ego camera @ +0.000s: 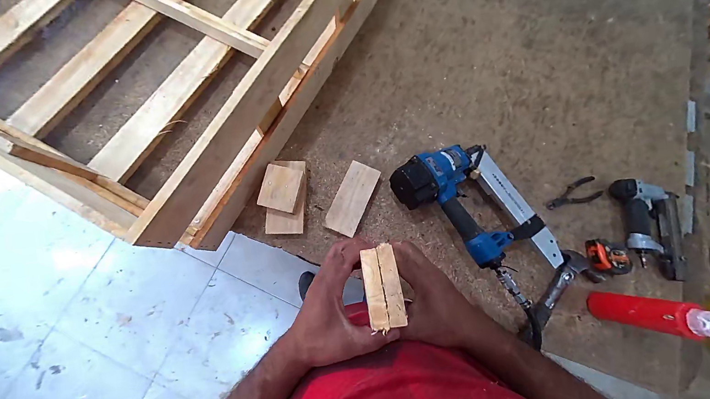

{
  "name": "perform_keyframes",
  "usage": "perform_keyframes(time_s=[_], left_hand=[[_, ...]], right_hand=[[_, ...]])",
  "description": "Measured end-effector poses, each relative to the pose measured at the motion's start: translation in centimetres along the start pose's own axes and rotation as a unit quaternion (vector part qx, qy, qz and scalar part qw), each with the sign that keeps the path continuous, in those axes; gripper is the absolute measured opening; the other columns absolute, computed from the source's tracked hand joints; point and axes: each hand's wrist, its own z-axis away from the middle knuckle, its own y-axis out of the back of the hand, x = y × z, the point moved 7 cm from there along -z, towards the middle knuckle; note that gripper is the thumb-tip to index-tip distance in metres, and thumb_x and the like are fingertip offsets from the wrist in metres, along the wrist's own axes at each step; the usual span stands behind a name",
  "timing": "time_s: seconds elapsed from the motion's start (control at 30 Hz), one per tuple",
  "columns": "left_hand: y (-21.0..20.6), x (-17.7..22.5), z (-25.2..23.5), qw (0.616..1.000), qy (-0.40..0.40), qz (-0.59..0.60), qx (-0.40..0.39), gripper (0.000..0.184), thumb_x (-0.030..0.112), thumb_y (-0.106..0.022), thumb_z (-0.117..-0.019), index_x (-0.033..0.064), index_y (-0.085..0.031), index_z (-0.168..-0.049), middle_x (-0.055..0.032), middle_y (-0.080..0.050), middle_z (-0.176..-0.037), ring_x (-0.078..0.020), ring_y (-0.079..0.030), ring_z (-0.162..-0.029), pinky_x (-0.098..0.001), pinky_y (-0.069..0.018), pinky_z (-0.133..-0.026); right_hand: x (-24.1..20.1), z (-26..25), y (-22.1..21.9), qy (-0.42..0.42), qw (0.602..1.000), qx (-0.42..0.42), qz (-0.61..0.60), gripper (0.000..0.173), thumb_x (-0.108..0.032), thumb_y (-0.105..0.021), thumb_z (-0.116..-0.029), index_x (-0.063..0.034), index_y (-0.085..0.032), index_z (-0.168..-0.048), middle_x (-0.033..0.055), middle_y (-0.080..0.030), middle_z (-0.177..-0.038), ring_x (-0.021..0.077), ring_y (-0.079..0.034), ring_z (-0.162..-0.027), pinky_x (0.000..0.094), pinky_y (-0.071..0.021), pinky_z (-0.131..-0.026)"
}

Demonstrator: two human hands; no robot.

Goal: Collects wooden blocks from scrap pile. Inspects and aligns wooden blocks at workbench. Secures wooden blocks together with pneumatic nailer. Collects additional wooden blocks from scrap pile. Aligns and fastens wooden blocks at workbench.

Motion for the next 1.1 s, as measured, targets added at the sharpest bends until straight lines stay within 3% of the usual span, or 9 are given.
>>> perform_keyframes(time_s=[0.3,0.5,0.73,0.8,0.87,0.9,0.93,1.0,1.1], left_hand=[[0.3,0.2,0.9,0.999,0.019,-0.014,-0.026,0.094,0.049,-0.091,-0.0650,0.0057,-0.053,-0.139,-0.0063,-0.058,-0.136,-0.0147,-0.059,-0.125,-0.0361,-0.0549,-0.105],[0.5,0.5,1.6,1.000,-0.001,0.005,0.012,0.093,0.046,-0.092,-0.0638,0.0026,-0.054,-0.137,-0.0078,-0.060,-0.133,-0.0154,-0.061,-0.121,-0.0362,-0.0562,-0.103],[0.7,0.6,1.4,1.000,0.007,-0.015,0.010,0.095,0.048,-0.092,-0.0617,0.0015,-0.055,-0.136,-0.0075,-0.061,-0.131,-0.0144,-0.062,-0.120,-0.0357,-0.0571,-0.101],[1.1,0.4,1.0,1.000,0.021,-0.005,0.003,0.096,0.050,-0.091,-0.0616,0.0015,-0.056,-0.136,-0.0070,-0.062,-0.130,-0.0141,-0.063,-0.119,-0.0359,-0.0571,-0.101],[1.9,0.0,-0.2,0.998,0.053,0.024,-0.032,0.094,0.045,-0.093,-0.0597,0.0038,-0.057,-0.136,-0.0055,-0.063,-0.131,-0.0143,-0.064,-0.117,-0.0367,-0.0584,-0.099],[2.4,-0.1,-1.0,0.995,0.067,0.028,-0.066,0.093,0.042,-0.093,-0.0593,0.0047,-0.058,-0.137,-0.0050,-0.063,-0.131,-0.0143,-0.064,-0.117,-0.0370,-0.0587,-0.099],[2.9,-0.1,-1.7,0.991,0.077,0.023,-0.103,0.093,0.040,-0.093,-0.0587,0.0046,-0.059,-0.137,-0.0054,-0.063,-0.131,-0.0149,-0.065,-0.116,-0.0374,-0.0591,-0.098],[3.3,-0.3,-2.9,0.976,0.092,0.011,-0.196,0.091,0.043,-0.090,-0.0584,0.0038,-0.060,-0.135,-0.0058,-0.065,-0.129,-0.0157,-0.065,-0.115,-0.0381,-0.0587,-0.098],[2.6,-1.0,-3.6,0.928,0.148,0.046,-0.338,0.074,0.032,-0.091,-0.0568,0.0048,-0.067,-0.121,-0.0039,-0.073,-0.113,-0.0145,-0.070,-0.105,-0.0365,-0.0610,-0.092]], right_hand=[[-1.1,0.9,-0.5,0.030,0.997,0.013,0.076,0.096,-0.050,-0.092,-0.0672,-0.0096,-0.053,-0.145,0.0089,-0.058,-0.133,0.0160,-0.060,-0.120,0.0383,-0.0582,-0.096],[-1.7,0.9,-0.9,0.051,0.995,0.006,0.089,0.094,-0.053,-0.090,-0.0693,-0.0078,-0.055,-0.144,0.0098,-0.058,-0.135,0.0149,-0.060,-0.122,0.0354,-0.0571,-0.099],[-1.9,0.9,-1.1,0.045,0.994,0.012,0.103,0.095,-0.057,-0.089,-0.0700,-0.0069,-0.055,-0.144,0.0106,-0.059,-0.131,0.0166,-0.062,-0.118,0.0365,-0.0587,-0.095],[-2.0,0.7,-1.0,0.019,0.992,-0.007,0.128,0.106,-0.067,-0.085,-0.0692,-0.0060,-0.049,-0.149,0.0136,-0.057,-0.136,0.0197,-0.062,-0.119,0.0396,-0.0593,-0.093],[-2.8,0.0,0.2,0.013,0.990,-0.021,0.140,0.123,-0.073,-0.084,-0.0648,-0.0055,-0.038,-0.156,0.0177,-0.049,-0.148,0.0255,-0.058,-0.128,0.0465,-0.0580,-0.097],[-3.7,-0.4,1.4,0.034,0.989,-0.009,0.142,0.123,-0.072,-0.083,-0.0667,-0.0045,-0.035,-0.157,0.0184,-0.048,-0.151,0.0271,-0.057,-0.130,0.0488,-0.0568,-0.099],[-4.9,-0.8,2.5,0.070,0.985,0.004,0.158,0.114,-0.068,-0.081,-0.0732,-0.0045,-0.037,-0.157,0.0165,-0.046,-0.154,0.0260,-0.054,-0.135,0.0483,-0.0539,-0.105],[-7.7,-1.7,3.7,0.178,0.960,-0.004,0.218,0.080,-0.048,-0.080,-0.0860,-0.0068,-0.051,-0.149,0.0115,-0.050,-0.154,0.0242,-0.048,-0.142,0.0455,-0.0452,-0.115],[-9.0,-2.9,2.5,0.269,0.931,-0.093,0.229,0.040,-0.027,-0.077,-0.0912,-0.0126,-0.070,-0.128,0.0039,-0.068,-0.131,0.0193,-0.059,-0.129,0.0388,-0.0491,-0.112]])
